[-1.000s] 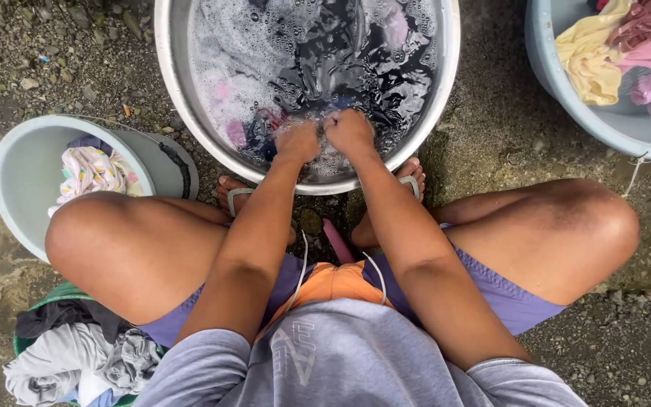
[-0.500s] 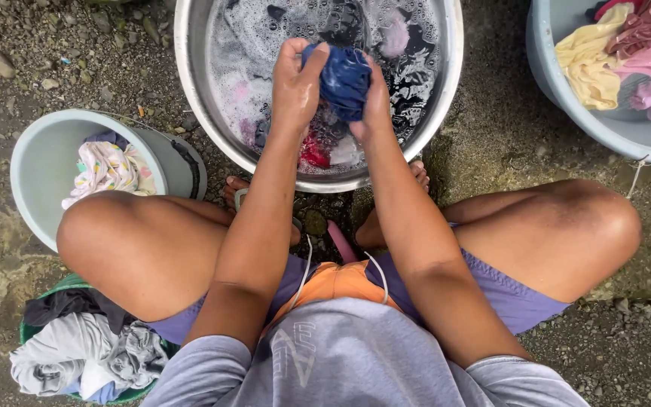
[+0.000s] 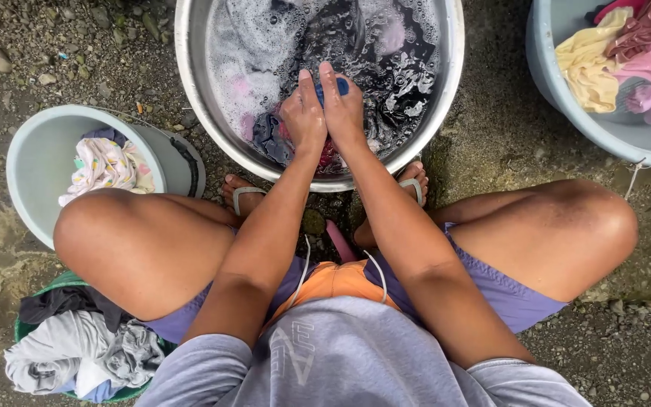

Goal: Hand-washing laundry in a basin of soapy water by scrubbing and agitating the fabric.

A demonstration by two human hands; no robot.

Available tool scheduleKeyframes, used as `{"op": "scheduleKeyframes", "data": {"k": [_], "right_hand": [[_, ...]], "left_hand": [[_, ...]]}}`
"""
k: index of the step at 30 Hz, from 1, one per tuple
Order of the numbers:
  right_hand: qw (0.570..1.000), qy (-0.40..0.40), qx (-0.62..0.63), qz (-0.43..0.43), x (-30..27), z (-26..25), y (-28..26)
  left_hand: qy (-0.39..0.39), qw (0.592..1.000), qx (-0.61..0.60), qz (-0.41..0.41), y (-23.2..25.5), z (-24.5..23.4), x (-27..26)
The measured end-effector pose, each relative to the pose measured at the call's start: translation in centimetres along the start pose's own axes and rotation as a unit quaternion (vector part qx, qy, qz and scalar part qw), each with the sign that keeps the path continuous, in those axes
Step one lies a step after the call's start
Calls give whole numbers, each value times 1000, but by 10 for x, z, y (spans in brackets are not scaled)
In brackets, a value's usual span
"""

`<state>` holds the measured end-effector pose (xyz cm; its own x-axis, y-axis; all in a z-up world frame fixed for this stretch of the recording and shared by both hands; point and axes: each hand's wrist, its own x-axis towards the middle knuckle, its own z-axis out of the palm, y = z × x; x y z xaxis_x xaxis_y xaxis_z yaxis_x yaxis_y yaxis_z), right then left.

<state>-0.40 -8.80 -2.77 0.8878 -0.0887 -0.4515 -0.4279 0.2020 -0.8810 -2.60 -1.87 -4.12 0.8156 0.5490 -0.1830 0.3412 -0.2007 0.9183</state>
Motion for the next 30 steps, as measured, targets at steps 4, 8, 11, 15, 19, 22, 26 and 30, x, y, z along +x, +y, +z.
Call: {"op": "scheduleKeyframes", "data": {"k": [4, 8, 11, 15, 19, 22, 26, 30], "right_hand": [[995, 13, -93, -31, -2, 0, 0], [981, 25, -183, -65, -2, -1, 0], [894, 50, -433, -108, 9, -20, 5], [837, 94, -530, -97, 16, -34, 22], [778, 8, -616, -127, 20, -28, 54], [765, -59, -637, -70, 14, -26, 63], [766, -121, -630, 47, 19, -30, 85], [754, -130, -638, 87, 29, -45, 108]], "left_hand": [[-6, 1000, -6, 10, -8, 5, 3], [-101, 994, 15, -40, -4, 5, 12], [-138, 987, 0, -88, -2, -10, 16], [-180, 963, 60, -192, -22, -19, 27], [-220, 961, 134, -102, -78, -8, 30], [-250, 943, 215, -48, -95, -8, 21], [-260, 909, 318, -78, -119, -11, 21], [-232, 909, 346, 23, -113, -7, 19]]}}
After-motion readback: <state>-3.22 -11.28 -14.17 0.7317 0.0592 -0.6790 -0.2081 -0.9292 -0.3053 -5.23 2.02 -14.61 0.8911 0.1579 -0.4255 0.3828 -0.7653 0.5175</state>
